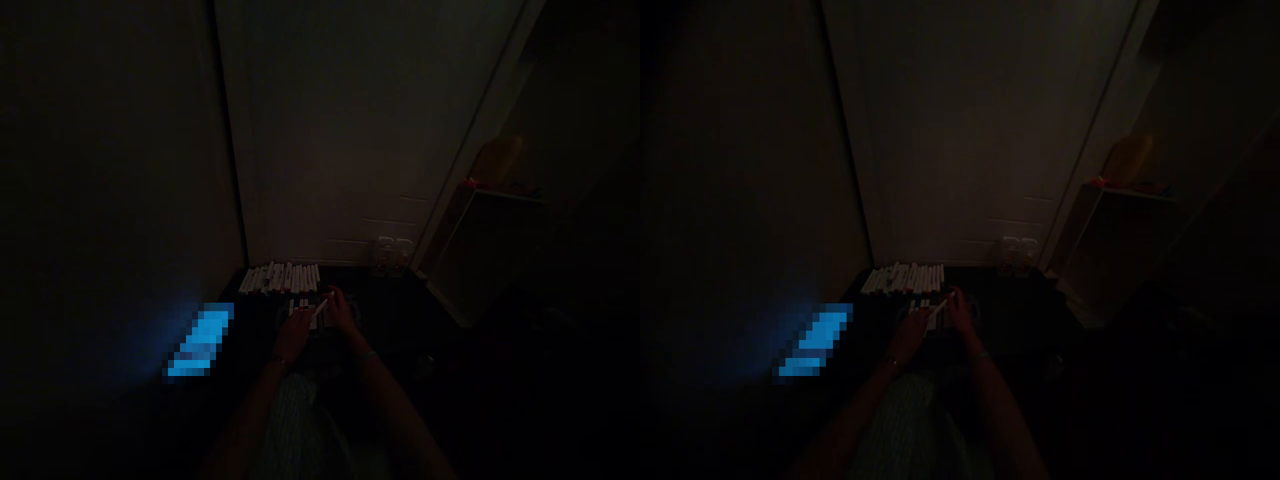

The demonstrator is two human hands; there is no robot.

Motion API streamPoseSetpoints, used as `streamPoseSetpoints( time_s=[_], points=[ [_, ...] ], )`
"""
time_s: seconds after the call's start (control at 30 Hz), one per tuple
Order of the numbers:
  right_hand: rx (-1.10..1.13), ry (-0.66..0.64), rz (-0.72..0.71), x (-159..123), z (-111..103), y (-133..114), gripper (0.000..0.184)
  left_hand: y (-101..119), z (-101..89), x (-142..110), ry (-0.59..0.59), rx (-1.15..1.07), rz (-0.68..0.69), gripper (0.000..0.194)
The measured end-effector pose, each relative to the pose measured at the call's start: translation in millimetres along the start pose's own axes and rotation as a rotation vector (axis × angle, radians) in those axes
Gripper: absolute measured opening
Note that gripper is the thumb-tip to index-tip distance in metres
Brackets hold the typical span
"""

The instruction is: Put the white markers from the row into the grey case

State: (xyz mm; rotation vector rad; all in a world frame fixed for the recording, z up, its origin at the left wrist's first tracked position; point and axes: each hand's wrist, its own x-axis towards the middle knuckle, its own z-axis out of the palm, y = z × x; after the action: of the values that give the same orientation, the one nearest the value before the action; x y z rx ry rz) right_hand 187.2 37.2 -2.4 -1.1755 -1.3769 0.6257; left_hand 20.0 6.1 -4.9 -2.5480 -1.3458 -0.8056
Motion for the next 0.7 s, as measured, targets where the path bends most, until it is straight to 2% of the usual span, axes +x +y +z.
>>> streamPoseSetpoints(
  time_s=[0.37,0.7],
  points=[
    [0.006,-0.017,-0.025,-0.1,0.2,2.6,0.036,2.6,3.1,-1.5,0.043,-0.051,0.005,0.033],
    [-0.012,-0.007,-0.010,-3.1,-2.1,-2.1,0.032,1.8,2.5,-2.9,0.006,-0.066,0.010,0.036]
  ],
)
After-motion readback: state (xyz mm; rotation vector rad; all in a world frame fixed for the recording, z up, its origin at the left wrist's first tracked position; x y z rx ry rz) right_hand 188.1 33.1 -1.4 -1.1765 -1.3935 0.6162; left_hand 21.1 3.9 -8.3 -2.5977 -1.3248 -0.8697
